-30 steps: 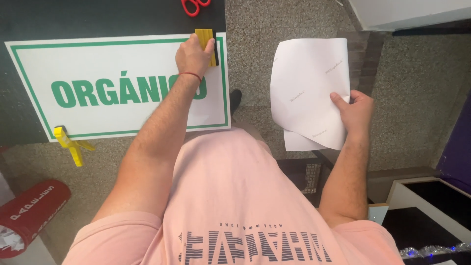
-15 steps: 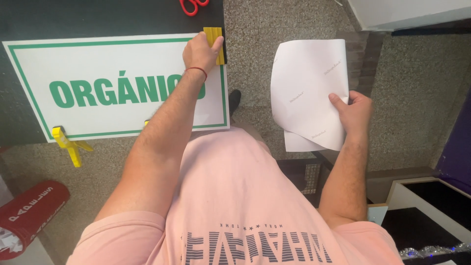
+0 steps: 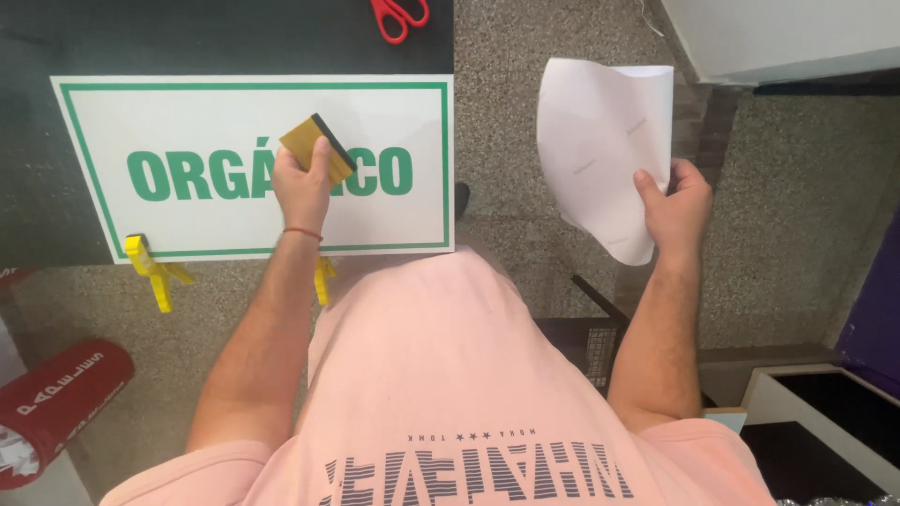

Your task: The person applies a green and white 'ORGÁNICO' sticker to a dark work surface using yellow clips to hold it in place. They use a yellow squeegee to smooth the sticker and remove air bubbles, then peel off the backing paper. Finally, they remove the clips and lift the finished sticker from the surface.

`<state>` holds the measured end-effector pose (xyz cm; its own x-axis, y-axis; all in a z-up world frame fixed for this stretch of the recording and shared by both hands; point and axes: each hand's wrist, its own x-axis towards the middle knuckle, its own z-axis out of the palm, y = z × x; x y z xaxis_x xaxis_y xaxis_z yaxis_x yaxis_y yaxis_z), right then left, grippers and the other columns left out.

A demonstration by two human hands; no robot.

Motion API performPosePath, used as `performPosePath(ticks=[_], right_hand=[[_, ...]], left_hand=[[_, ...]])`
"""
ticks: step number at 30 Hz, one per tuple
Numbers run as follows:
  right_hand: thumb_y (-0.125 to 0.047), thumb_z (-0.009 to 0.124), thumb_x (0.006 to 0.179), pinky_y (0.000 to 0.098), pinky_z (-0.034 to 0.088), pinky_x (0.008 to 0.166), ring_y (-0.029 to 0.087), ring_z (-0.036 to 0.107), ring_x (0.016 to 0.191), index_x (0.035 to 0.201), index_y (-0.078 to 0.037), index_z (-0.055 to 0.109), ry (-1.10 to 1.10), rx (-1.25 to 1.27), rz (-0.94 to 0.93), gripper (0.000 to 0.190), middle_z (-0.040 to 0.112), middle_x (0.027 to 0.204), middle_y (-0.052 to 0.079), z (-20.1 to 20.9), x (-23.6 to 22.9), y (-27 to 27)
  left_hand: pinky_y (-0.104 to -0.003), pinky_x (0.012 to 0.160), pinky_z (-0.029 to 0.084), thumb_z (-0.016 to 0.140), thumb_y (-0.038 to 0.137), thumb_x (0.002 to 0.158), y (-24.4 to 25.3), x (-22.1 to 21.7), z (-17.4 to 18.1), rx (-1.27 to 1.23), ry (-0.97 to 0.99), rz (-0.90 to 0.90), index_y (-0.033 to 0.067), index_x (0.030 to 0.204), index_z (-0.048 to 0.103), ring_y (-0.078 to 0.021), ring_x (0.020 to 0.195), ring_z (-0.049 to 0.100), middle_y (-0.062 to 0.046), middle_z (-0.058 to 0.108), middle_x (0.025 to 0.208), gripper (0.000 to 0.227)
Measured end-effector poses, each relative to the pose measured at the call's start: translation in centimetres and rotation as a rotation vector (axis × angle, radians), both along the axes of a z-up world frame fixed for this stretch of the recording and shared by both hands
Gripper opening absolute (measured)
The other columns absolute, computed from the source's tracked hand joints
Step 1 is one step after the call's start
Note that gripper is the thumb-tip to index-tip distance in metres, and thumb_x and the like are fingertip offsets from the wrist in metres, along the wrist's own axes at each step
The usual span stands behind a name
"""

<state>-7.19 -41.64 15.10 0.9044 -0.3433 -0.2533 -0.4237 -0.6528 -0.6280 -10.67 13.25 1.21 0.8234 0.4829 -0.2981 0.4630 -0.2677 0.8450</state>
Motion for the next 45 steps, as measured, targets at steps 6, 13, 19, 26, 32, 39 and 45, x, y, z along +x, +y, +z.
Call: performPosePath(ticks=[6, 13, 19, 26, 32, 39, 45], right_hand=[[0.003, 0.088, 0.108, 0.0532, 0.064, 0.095, 0.045, 0.08, 0.113, 0.136, 0.002, 0.072, -0.221, 0.084, 0.122, 0.033, 0.079, 0.113, 0.029, -0.6, 1.4, 1.8], [0.01, 0.079, 0.109, 0.053, 0.063, 0.098, 0.042, 0.079, 0.118, 0.141, 0.002, 0.068, -0.318, 0.166, 0.149, 0.035, 0.078, 0.116, 0.03, 0.6, 2.5, 6.0], [0.02, 0.069, 0.111, 0.0558, 0.058, 0.107, 0.042, 0.073, 0.127, 0.147, 0.004, 0.061, -0.479, 0.209, 0.228, 0.041, 0.073, 0.124, 0.033, 2.2, 3.2, 9.9], [0.011, 0.063, 0.108, 0.046, 0.068, 0.098, 0.034, 0.075, 0.123, 0.143, 0.004, 0.063, -0.506, 0.214, 0.217, 0.036, 0.075, 0.135, 0.022, 3.9, 2.0, 15.9], [-0.011, 0.081, 0.114, 0.0453, 0.071, 0.09, 0.035, 0.078, 0.123, 0.132, 0.004, 0.068, -0.595, 0.233, 0.179, 0.027, 0.078, 0.13, 0.019, 4.2, -1.8, 19.9], [-0.037, 0.086, 0.114, 0.0459, 0.074, 0.087, 0.034, 0.081, 0.121, 0.126, 0.002, 0.071, -0.603, 0.199, 0.12, 0.044, 0.08, 0.127, 0.017, 5.4, -7.9, 21.7], [-0.042, 0.087, 0.112, 0.0444, 0.071, 0.086, 0.032, 0.081, 0.121, 0.123, 0.0, 0.07, -0.644, 0.241, 0.087, 0.047, 0.08, 0.126, 0.016, 7.4, -11.7, 23.8]], left_hand=[[-0.055, 0.103, 0.069, 0.074, 0.029, 0.119, 0.7, -2.6, 2.6, 0.072, 0.063, -0.041, 0.0081, 0.14, 0.067, -0.0345, 0.123, 0.078, -0.016, 0.081, 0.128, 0.03], [-0.048, 0.096, 0.07, 0.073, 0.018, 0.119, 4.6, -4.5, 1.9, 0.16, -0.062, -0.032, 0.0097, 0.141, 0.068, -0.0342, 0.119, 0.08, -0.014, 0.081, 0.123, 0.024], [-0.052, 0.098, 0.069, 0.07, 0.016, 0.119, 9.2, -6.0, 1.8, 0.15, -0.086, 0.044, 0.0075, 0.148, 0.062, -0.0369, 0.121, 0.078, -0.017, 0.077, 0.126, 0.031], [-0.037, 0.08, 0.074, 0.067, 0.015, 0.113, 15.0, -5.3, 7.4, 0.009, 0.119, 0.286, 0.0079, 0.15, 0.057, -0.0298, 0.123, 0.074, -0.014, 0.07, 0.137, 0.039], [-0.022, 0.073, 0.079, 0.073, 0.009, 0.109, 31.1, -6.7, -0.8, 0.056, 0.03, 0.604, 0.0093, 0.139, 0.063, -0.019, 0.112, 0.087, -0.009, 0.081, 0.134, 0.031], [-0.04, 0.092, 0.075, 0.097, 0.009, 0.094, 45.4, -7.9, -9.7, 0.47, -0.166, 0.582, 0.0106, 0.125, 0.081, -0.024, 0.105, 0.095, -0.013, 0.094, 0.118, 0.035], [-0.049, 0.105, 0.068, 0.083, 0.033, 0.12, 36.6, -10.4, 0.0, 0.489, 0.045, 0.412, 0.0054, 0.163, 0.039, -0.0337, 0.137, 0.058, -0.02, 0.053, 0.147, 0.067]])
